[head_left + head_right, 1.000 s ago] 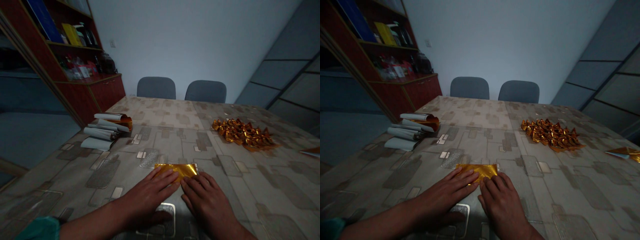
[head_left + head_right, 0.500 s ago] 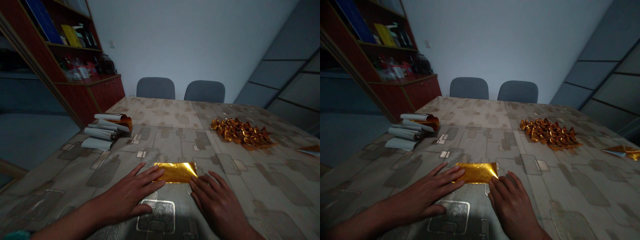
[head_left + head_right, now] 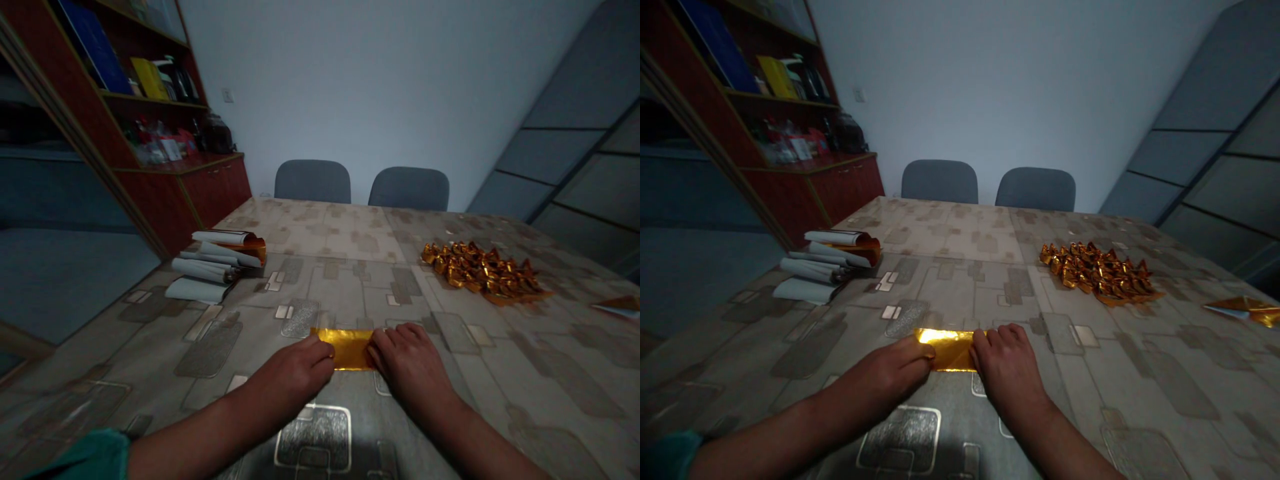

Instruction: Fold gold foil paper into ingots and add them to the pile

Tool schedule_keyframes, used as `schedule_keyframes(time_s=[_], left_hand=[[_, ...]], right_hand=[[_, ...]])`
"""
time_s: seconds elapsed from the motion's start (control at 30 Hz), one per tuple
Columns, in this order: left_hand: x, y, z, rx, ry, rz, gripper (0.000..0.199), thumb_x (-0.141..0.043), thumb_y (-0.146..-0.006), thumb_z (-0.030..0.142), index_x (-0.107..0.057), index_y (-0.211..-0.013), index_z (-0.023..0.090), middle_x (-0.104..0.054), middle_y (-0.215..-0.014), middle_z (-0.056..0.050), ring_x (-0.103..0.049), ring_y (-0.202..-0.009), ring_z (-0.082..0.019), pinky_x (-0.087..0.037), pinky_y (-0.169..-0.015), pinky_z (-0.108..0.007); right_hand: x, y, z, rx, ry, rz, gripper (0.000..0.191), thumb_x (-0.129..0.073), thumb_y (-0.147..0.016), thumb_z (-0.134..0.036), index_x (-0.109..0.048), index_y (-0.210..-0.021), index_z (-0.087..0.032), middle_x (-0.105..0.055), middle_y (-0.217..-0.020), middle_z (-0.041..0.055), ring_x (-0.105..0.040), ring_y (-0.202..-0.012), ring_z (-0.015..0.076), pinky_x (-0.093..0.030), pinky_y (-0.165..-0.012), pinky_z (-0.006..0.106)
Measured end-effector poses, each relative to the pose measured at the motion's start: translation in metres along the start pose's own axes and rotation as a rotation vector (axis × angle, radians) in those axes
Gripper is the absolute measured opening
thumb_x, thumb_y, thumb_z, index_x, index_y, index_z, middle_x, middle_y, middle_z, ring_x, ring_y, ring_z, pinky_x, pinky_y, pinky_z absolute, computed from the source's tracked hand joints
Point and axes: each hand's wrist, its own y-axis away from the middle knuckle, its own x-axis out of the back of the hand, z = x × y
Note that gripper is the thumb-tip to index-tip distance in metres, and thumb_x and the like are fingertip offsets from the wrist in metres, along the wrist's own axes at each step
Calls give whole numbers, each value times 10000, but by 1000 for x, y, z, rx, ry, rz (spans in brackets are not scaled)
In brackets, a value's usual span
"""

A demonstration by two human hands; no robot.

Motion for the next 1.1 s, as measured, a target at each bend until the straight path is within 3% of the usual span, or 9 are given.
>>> schedule_keyframes(time_s=[0.1,0.17,0.27,0.37,0.47,0.77,0.9,1.1], left_hand=[[0,-2,-7,-16,-2,-43,99,-590,-978,237,-647,-945,163,-699,-979,-45,-632,-875,-200,-526,-757,-284],[2,-2,-11,-16,-11,-58,121,-638,-953,275,-643,-1022,176,-698,-982,-40,-633,-880,-210,-524,-754,-297],[1,-3,-12,-15,-55,-57,84,-620,-960,264,-649,-1002,197,-691,-928,-23,-636,-819,-202,-517,-702,-292],[-3,-3,-12,-32,-101,-17,84,-597,-969,248,-648,-941,188,-686,-884,-19,-643,-787,-207,-524,-675,-299],[-5,-2,-11,-74,-126,47,131,-533,-996,207,-650,-953,167,-694,-856,-26,-654,-776,-209,-542,-679,-304],[-4,-4,-4,-41,-173,68,184,-507,-976,155,-643,-851,160,-681,-799,-38,-656,-708,-206,-579,-654,-315],[-5,1,3,-35,-201,28,90,-597,-945,183,-660,-1008,168,-713,-916,-53,-695,-832,-230,-613,-732,-342],[-7,13,11,-16,-243,-33,424,-654,-914,436,-589,-1251,188,-678,-1196,-159,-678,-1079,-323,-611,-843,-445]], right_hand=[[-6,-1,5,-12,6,-9,117,-719,-847,-128,-645,-797,-203,-666,-684,13,-597,-673,238,-353,-722,373],[-4,0,5,-27,-13,-6,147,-748,-824,-117,-639,-780,-206,-661,-719,19,-593,-703,240,-356,-709,366],[3,-1,-2,28,-141,-10,150,-781,-813,-140,-649,-804,-209,-666,-799,21,-588,-778,238,-386,-735,357],[9,-3,-13,125,-297,-62,149,-781,-841,-270,-654,-881,-203,-672,-873,30,-589,-842,242,-434,-798,372],[9,-3,-20,138,-277,-83,196,-789,-827,-306,-657,-915,-191,-672,-906,61,-594,-846,262,-467,-769,391],[-3,-14,-30,211,-162,79,226,-870,-738,-198,-656,-810,-210,-675,-757,8,-613,-708,229,-468,-638,348],[3,-2,-30,244,-255,56,239,-838,-763,-170,-673,-933,-204,-691,-850,13,-624,-777,237,-506,-694,355],[14,16,-27,257,-375,-18,215,-740,-853,-152,-667,-1053,-185,-707,-1036,66,-635,-913,250,-554,-787,367]])
